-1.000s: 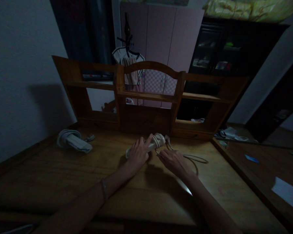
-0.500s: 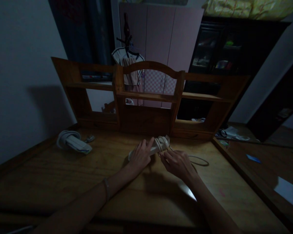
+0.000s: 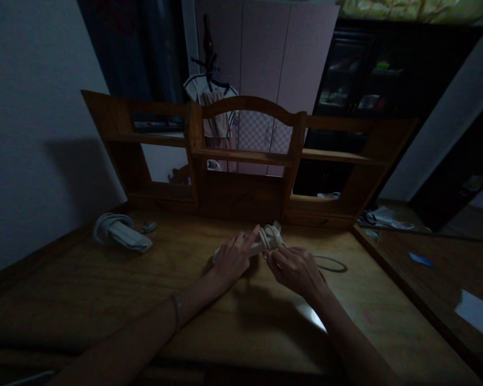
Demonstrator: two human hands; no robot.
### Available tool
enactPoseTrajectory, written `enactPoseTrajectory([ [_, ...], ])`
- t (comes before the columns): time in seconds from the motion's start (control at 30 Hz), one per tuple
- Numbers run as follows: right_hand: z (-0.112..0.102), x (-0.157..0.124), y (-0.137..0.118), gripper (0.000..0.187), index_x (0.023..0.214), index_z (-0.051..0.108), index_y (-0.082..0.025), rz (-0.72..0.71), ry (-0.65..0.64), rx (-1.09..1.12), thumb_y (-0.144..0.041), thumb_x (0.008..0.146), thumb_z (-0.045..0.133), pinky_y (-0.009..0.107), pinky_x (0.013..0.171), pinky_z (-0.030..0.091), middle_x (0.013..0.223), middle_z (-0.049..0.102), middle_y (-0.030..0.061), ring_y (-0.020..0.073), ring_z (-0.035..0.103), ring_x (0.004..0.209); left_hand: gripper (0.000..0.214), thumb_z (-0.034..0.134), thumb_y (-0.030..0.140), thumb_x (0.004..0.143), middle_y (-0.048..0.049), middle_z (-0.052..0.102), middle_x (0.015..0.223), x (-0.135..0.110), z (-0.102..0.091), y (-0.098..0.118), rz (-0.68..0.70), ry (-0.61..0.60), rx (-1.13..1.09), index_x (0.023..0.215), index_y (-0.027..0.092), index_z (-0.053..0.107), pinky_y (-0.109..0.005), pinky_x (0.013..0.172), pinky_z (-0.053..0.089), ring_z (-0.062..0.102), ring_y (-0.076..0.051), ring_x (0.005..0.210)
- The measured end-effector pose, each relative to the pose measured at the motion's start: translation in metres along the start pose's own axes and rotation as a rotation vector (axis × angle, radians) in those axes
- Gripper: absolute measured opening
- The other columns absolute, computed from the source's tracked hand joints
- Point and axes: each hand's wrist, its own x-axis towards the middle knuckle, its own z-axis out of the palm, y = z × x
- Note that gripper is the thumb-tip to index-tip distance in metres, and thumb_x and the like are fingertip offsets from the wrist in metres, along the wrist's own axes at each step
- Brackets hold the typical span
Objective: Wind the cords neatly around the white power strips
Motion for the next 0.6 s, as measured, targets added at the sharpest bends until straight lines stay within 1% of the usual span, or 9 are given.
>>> enactPoseTrajectory([
  [0.2,-0.0022,0.0007,-0.0005,0.029,0.062,0.056,-0.018,-0.003,0.022,0.026,-0.023,0.09,0.05,0.029,0.053,0.025,0.056,0.058,-0.0004,0.0106,0.05,0.049,0.088,0.052,0.005,0.075,-0.0036,0.049,0.103,0.0004,-0.0026,-0.0003,0.038,-0.009,0.008,0.146,0.037,0.009,-0.029,0.08,0.044,0.052,-0.019,0.091],
  [0.4,-0.0014,0.0018,-0.0029,0.025,0.067,0.059,-0.017,-0.046,-0.004,0.034,-0.02,0.09,0.049,0.029,0.053,0.025,0.058,0.06,0.0004,0.0101,0.051,0.049,0.08,0.054,0.015,0.08,-0.0038,0.049,0.102,-0.0016,-0.0005,0.0011,0.04,-0.032,0.045,0.144,0.04,0.015,-0.03,0.079,0.043,0.053,-0.02,0.089],
  [0.6,0.0002,0.0016,0.0011,0.027,0.063,0.055,-0.018,-0.009,0.01,0.019,-0.021,0.09,0.049,0.028,0.055,0.025,0.057,0.059,0.0001,0.0107,0.051,0.05,0.086,0.053,0.009,0.075,-0.0037,0.05,0.103,-0.0029,-0.0006,0.001,0.039,-0.02,0.051,0.144,0.041,0.013,-0.03,0.078,0.042,0.053,-0.019,0.088],
])
